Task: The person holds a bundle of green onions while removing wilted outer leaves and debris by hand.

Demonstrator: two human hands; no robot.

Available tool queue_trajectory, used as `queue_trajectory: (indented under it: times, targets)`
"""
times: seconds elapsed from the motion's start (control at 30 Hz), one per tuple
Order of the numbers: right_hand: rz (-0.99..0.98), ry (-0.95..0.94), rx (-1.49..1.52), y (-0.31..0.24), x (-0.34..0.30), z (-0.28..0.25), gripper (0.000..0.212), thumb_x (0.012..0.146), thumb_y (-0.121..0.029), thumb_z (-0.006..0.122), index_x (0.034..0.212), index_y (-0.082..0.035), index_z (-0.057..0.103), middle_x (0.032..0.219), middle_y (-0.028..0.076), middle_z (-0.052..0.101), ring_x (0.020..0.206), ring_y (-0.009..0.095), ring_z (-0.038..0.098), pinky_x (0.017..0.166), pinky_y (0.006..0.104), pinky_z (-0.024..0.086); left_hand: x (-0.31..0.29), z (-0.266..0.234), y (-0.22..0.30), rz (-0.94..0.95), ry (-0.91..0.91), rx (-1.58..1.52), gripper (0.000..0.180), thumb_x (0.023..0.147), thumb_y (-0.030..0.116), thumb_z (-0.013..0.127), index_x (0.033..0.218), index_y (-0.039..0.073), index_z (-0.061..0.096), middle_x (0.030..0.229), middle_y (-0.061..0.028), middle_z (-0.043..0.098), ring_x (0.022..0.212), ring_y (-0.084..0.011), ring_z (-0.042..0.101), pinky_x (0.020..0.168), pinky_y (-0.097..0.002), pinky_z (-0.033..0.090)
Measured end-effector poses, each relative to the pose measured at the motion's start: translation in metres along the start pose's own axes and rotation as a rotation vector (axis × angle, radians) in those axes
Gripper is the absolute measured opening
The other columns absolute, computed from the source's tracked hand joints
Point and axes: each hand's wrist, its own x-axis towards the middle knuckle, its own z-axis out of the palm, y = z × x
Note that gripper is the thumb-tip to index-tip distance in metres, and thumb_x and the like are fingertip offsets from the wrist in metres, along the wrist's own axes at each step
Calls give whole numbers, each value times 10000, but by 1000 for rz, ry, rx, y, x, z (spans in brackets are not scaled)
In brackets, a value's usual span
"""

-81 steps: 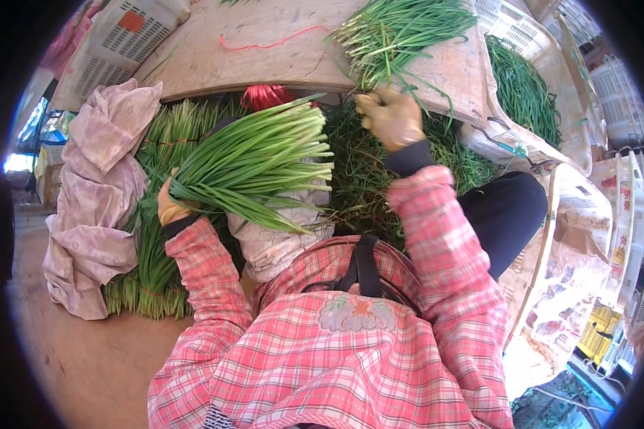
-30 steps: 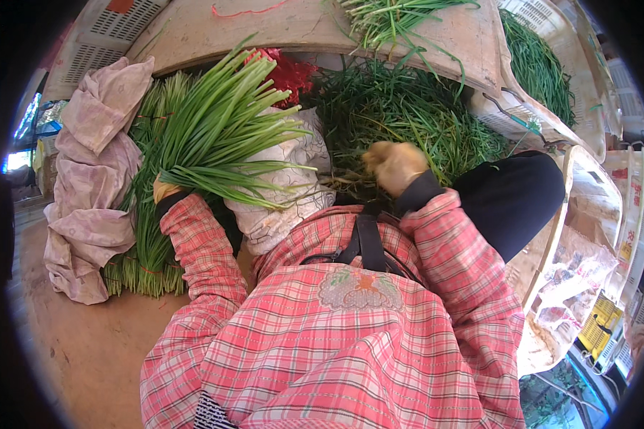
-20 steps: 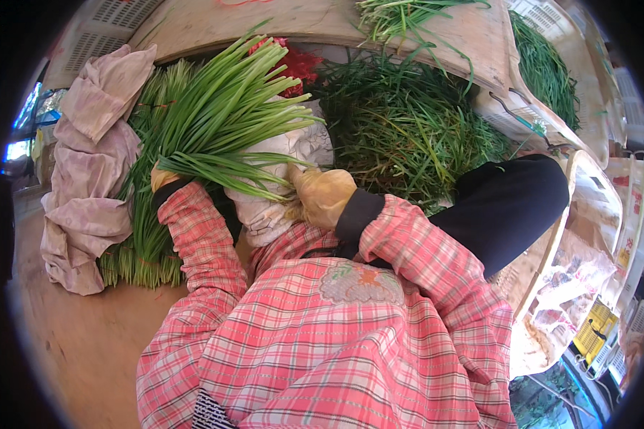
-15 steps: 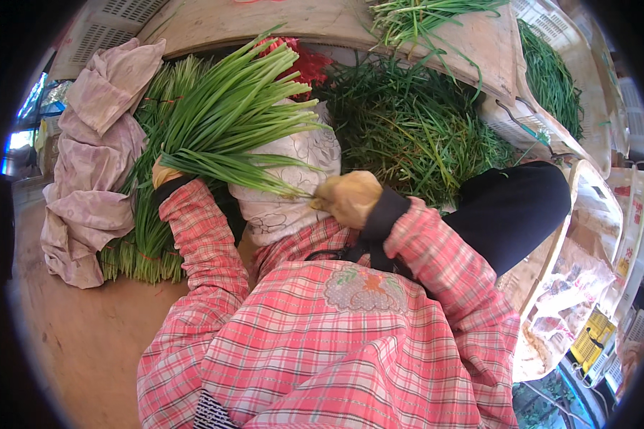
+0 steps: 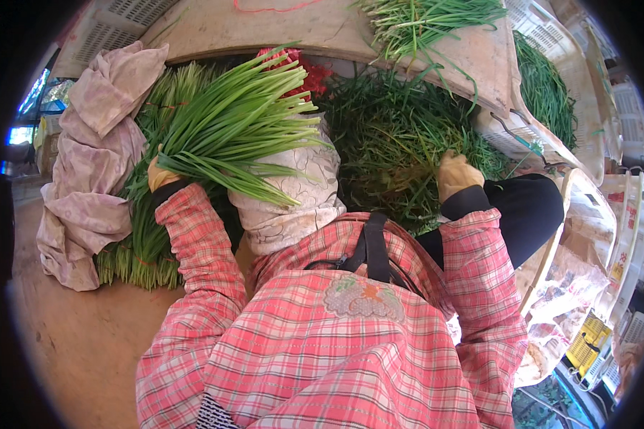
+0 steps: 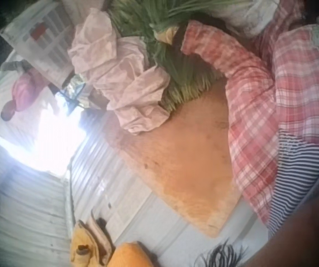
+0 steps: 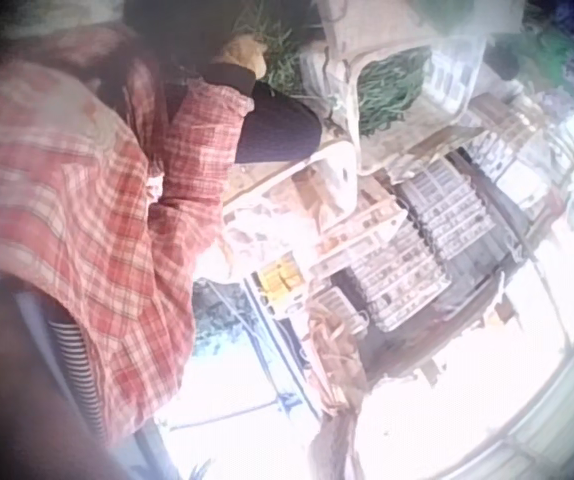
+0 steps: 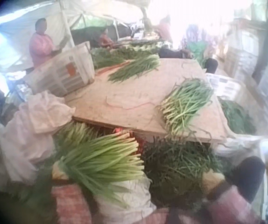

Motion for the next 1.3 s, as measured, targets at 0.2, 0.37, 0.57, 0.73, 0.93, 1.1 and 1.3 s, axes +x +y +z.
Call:
queue_trajectory:
  times: [0.2, 0.37, 0.57, 0.73, 0.93, 1.1, 1.3]
  targets:
    - [-250, -81, 411, -86, 3, -33, 278, 774, -319, 685, 914, -80, 661, 821, 119, 619, 708, 293, 614, 609, 393, 479, -17, 13, -1, 115, -21, 183, 312, 957, 242, 426, 943, -26, 583, 937, -194, 653, 784, -352, 618, 729, -472, 512]
    - [-619, 95, 656, -187, 10, -10, 347, 833, -362, 608, 877, -19, 586, 657, 130, 566, 661, 322, 585, 600, 417, 458, -8, 12, 8, -17, -243, -112, 294, 943, 214, 446, 982, -45, 581, 987, -194, 643, 842, -371, 611, 770, -497, 486]
    - [-702, 85, 620, -146, 7, 0, 94, 811, -149, 555, 777, -61, 551, 647, 132, 563, 617, 312, 578, 554, 410, 447, -22, 33, 13, 31, 25, -47, 235, 896, 266, 382, 938, 74, 511, 941, -177, 603, 843, -373, 570, 745, -531, 469]
    - [-360, 85, 209, -67, -6, -18, 218, 739, -278, 693, 703, -80, 610, 658, 110, 606, 573, 285, 593, 493, 386, 445, -29, 45, 25, 33, -215, -100, 206, 881, 231, 435, 808, 66, 534, 770, -117, 598, 735, -290, 572, 658, -438, 485]
    - [-486, 304, 456, -138, 11, -101, 1076, 490, -393, 835, 1375, -34, 340, 1380, 197, 389, 1258, 353, 386, 1045, 427, 303, -97, 140, 31, 397, 33, -38, 198, 873, 182, 539, 900, -5, 597, 749, -60, 591, 684, -188, 545, 688, -328, 475]
    - [-637, 612, 692, -187, 49, -131, 1209, 499, -434, 844, 1412, 22, 197, 1372, 258, 365, 1273, 391, 362, 1055, 449, 298, -176, 232, 10, 928, -352, 825, 327, 784, 184, 619, 1066, 20, 599, 828, -30, 645, 782, -156, 605, 771, -291, 486]
    - [-498, 190, 1624, -152, 46, -154, 588, 697, -112, 791, 1193, -20, 490, 1053, 53, 640, 908, 119, 611, 802, 268, 496, -242, 330, -9, 1296, -991, 1204, 343, 826, 39, 558, 1164, 71, 601, 929, -58, 634, 799, -124, 599, 735, -228, 472]
